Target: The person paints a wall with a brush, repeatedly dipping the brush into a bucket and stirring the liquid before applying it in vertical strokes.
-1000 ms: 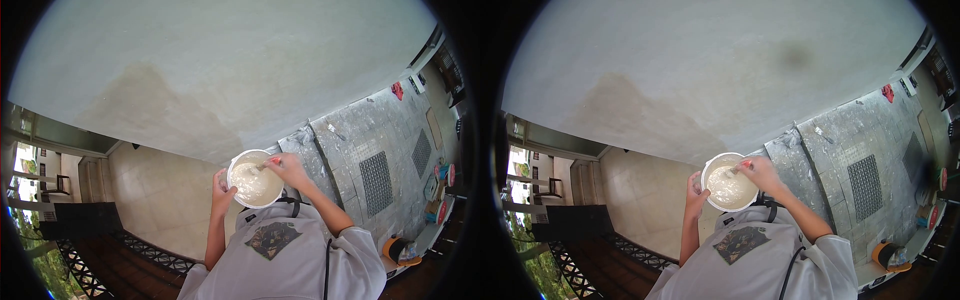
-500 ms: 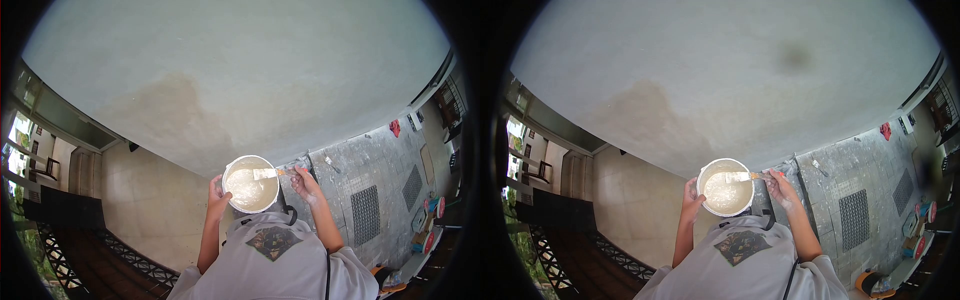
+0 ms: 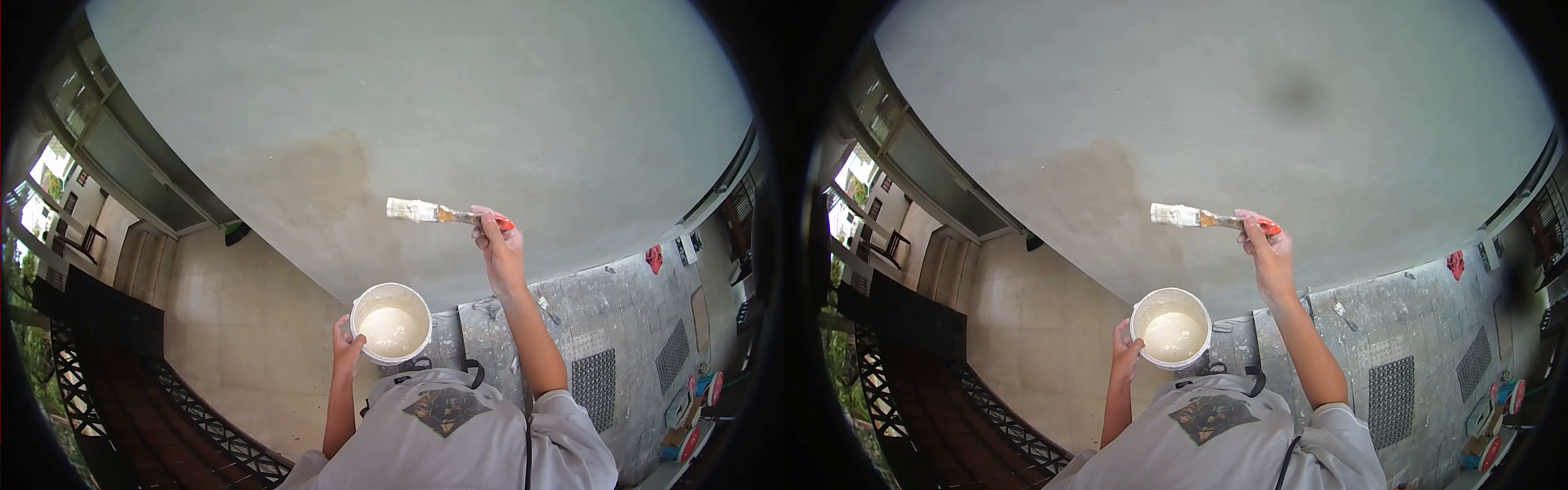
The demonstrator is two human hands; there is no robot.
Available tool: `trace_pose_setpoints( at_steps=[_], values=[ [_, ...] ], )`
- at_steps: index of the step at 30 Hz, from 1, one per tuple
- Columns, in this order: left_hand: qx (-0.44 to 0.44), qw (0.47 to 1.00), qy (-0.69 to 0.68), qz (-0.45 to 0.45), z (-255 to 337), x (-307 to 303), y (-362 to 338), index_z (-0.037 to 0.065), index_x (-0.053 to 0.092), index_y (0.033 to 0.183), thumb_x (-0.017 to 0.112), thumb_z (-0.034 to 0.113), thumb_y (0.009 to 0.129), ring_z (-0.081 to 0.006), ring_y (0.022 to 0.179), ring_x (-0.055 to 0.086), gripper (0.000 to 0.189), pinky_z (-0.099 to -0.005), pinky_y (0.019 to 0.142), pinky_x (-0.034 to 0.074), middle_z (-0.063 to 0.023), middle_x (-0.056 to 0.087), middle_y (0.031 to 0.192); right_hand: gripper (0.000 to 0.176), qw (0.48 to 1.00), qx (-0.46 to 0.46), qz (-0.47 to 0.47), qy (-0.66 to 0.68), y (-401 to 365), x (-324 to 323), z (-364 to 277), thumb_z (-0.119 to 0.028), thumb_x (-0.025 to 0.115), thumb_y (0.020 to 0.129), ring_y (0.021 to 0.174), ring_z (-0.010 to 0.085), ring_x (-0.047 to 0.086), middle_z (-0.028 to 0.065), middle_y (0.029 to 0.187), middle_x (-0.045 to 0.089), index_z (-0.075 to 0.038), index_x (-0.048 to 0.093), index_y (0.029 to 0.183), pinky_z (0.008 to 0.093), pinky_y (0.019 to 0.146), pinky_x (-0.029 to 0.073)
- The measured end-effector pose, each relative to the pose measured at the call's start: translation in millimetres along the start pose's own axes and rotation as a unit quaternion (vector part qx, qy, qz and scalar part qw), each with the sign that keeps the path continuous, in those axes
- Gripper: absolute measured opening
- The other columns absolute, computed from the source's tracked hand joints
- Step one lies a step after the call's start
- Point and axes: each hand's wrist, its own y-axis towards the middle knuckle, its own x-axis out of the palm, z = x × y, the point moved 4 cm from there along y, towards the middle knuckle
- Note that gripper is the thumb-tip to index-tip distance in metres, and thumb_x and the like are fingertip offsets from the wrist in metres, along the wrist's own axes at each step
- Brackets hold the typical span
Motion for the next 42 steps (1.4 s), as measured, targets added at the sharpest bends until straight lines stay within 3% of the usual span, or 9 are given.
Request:
trace_pose_setpoints(
  at_steps=[5,10,14,19,25,31,34,38,42],
  values=[
    [-0.035,0.993,0.019,0.115,-73.3,-69.5,12.3,0.007,0.033,0.134,0.061,-0.001,0.071,-0.0154,0.075,0.057,0.069,-0.0285,0.065,0.047,-0.0108,0.055,0.093,0.02,0.955,-0.215,-0.051,-0.198,19.1,50.6,-41.4,-0.014,0.066,0.087,0.083,0.0115,0.06,0.0067,0.095,0.069,-0.002,0.068,0.103,0.0259,0.072,0.047],
    [0.04,0.962,0.079,0.257,-164.8,-127.8,12.7,0.005,0.034,0.129,0.065,0.0,0.068,-0.0275,0.096,0.059,0.068,-0.0364,0.085,0.048,-0.0177,0.054,0.111,0.028,0.77,-0.457,-0.095,-0.435,9.9,87.9,-73.4,-0.005,0.075,0.074,0.079,0.0172,0.062,0.0086,0.098,0.069,-0.008,0.07,0.101,0.0283,0.068,0.049],
    [-0.003,0.904,0.187,0.383,-222.4,-181.2,-11.7,0.004,0.034,0.127,0.068,0.002,0.067,-0.0327,0.108,0.056,0.068,-0.0412,0.094,0.044,-0.0212,0.053,0.117,0.031,0.69,-0.557,-0.097,-0.451,-0.3,99.0,-85.1,-0.01,0.078,0.07,0.076,0.0172,0.062,0.0044,0.098,0.069,-0.011,0.07,0.1,0.0284,0.064,0.047],
    [-0.116,0.883,0.144,0.431,-273.3,-219.4,-53.2,0.005,0.033,0.123,0.069,0.002,0.067,-0.0369,0.11,0.055,0.067,-0.0442,0.095,0.045,-0.0252,0.049,0.121,0.034,0.571,-0.629,-0.092,-0.52,-12.5,93.8,-52.5,-0.016,0.077,0.07,0.072,0.0107,0.06,-0.0004,0.103,0.068,-0.016,0.067,0.103,0.0251,0.059,0.044],
    [-0.186,0.86,0.1,0.465,-282.1,-224.4,-82.9,0.004,0.029,0.124,0.067,-0.001,0.067,-0.0389,0.108,0.054,0.068,-0.047,0.092,0.048,-0.0272,0.046,0.12,0.031,0.538,-0.544,-0.19,-0.615,-21.5,79.1,-8.1,-0.02,0.073,0.075,0.078,0.0099,0.06,-0.003,0.104,0.067,-0.016,0.066,0.105,0.0264,0.061,0.043],
    [-0.197,0.881,0.025,0.43,-311.7,-231.3,-73.4,0.005,0.025,0.126,0.065,-0.002,0.068,-0.0363,0.108,0.053,0.07,-0.0476,0.091,0.048,-0.0271,0.044,0.121,0.031,0.575,-0.472,-0.257,-0.617,-18.9,68.8,2.8,-0.019,0.072,0.074,0.081,0.0114,0.059,-0.0037,0.1,0.066,-0.015,0.065,0.104,0.0284,0.066,0.044],
    [-0.179,0.909,0.016,0.375,-330.7,-238.6,-47.2,0.005,0.023,0.127,0.064,-0.002,0.068,-0.0345,0.109,0.053,0.071,-0.0474,0.092,0.047,-0.0262,0.043,0.122,0.031,0.582,-0.505,-0.224,-0.596,-3.0,84.4,-32.9,-0.019,0.074,0.074,0.079,0.0118,0.059,-0.0035,0.097,0.067,-0.015,0.066,0.104,0.0284,0.064,0.044],
    [-0.183,0.91,0.075,0.365,-280.5,-219.2,-37.8,0.005,0.024,0.127,0.063,-0.003,0.068,-0.0337,0.109,0.052,0.071,-0.0461,0.094,0.045,-0.0251,0.043,0.121,0.03,0.583,-0.582,-0.146,-0.548,0.3,109.0,-70.8,-0.018,0.075,0.073,0.073,0.0109,0.058,-0.0033,0.099,0.068,-0.015,0.067,0.102,0.0266,0.061,0.043],
    [-0.197,0.916,0.064,0.344,-271.3,-220.3,-28.5,0.005,0.026,0.126,0.064,-0.002,0.067,-0.0336,0.11,0.052,0.071,-0.0454,0.096,0.044,-0.0244,0.044,0.121,0.029,0.541,-0.662,-0.086,-0.512,-6.4,111.7,-76.2,-0.016,0.076,0.073,0.069,0.0085,0.056,-0.0023,0.104,0.068,-0.015,0.068,0.102,0.0244,0.058,0.042]
  ],
)
